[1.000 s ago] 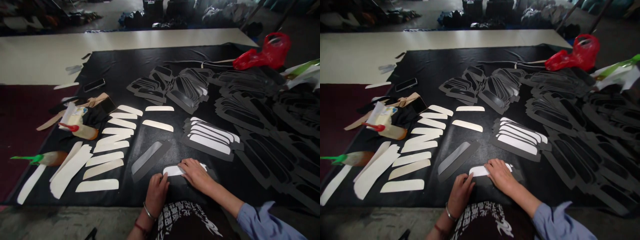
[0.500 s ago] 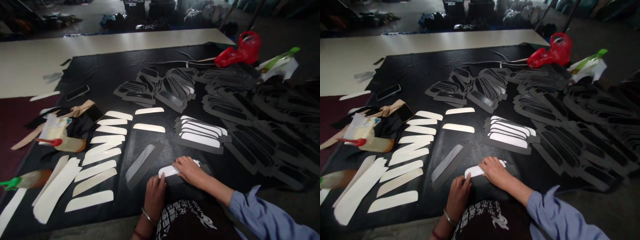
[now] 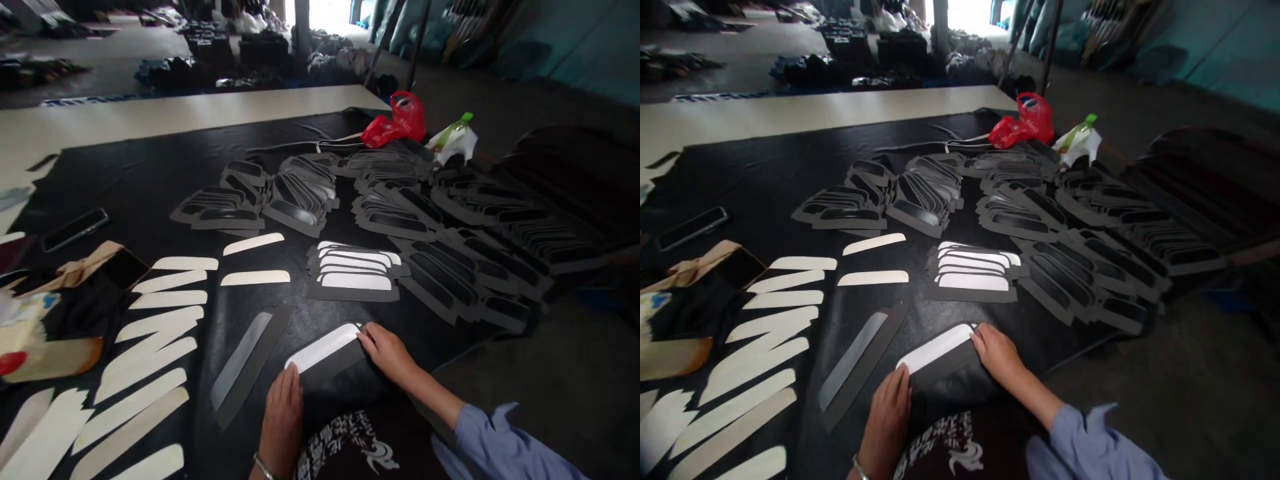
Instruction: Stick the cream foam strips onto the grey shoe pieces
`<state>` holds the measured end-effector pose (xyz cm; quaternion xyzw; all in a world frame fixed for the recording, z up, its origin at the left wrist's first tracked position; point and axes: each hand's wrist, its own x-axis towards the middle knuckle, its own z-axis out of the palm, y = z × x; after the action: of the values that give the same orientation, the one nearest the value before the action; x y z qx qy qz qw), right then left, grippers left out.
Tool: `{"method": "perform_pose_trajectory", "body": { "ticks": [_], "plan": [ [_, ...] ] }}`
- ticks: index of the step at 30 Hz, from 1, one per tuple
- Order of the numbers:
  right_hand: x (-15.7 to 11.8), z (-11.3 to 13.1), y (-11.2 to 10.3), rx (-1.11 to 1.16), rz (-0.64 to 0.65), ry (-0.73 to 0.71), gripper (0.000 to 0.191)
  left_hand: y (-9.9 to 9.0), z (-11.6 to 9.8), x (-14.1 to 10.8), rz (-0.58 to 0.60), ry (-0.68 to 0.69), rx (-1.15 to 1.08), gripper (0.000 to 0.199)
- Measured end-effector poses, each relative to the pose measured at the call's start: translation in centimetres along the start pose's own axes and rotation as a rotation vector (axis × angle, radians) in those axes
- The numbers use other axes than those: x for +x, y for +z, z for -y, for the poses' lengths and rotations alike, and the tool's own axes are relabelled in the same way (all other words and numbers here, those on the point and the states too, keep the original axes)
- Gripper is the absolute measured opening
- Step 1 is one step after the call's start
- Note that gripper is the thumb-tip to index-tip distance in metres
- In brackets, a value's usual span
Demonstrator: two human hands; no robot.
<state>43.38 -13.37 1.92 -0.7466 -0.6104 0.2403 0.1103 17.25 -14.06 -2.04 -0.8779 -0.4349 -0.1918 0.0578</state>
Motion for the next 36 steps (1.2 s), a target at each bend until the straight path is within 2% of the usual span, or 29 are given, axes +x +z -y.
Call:
{"method": "perform_pose_trajectory", "body": {
  "ticks": [7, 12, 18, 24, 30, 36],
  "plan": [
    [0.1, 2.1, -0.3, -0.111, 0.019, 0.115, 0.018, 0.1, 0.4, 0.0, 0.016, 0.027, 0.009, 0.033],
    [0.7, 2.4, -0.7, -0.139, 0.078, 0.164, 0.017, -0.2, 0.2, 0.4, 0.033, -0.011, -0.058, 0.031],
    [1.0, 2.1, -0.4, -0.130, 0.084, 0.172, 0.016, -0.4, -0.1, 0.5, 0.059, -0.092, -0.136, 0.029],
    [0.4, 1.8, 0.6, -0.149, -0.035, 0.163, 0.017, -0.3, -0.2, 0.0, 0.242, -0.124, -0.082, 0.050],
    [-0.2, 1.3, 2.0, -0.148, -0.200, 0.080, 0.021, 0.1, 0.1, -0.6, 0.226, -0.075, -0.034, 0.055],
    [-0.7, 0.8, 2.3, -0.026, -0.238, 0.075, 0.022, 0.3, 0.3, -0.6, 0.211, -0.054, -0.047, 0.071]
  ]
}}
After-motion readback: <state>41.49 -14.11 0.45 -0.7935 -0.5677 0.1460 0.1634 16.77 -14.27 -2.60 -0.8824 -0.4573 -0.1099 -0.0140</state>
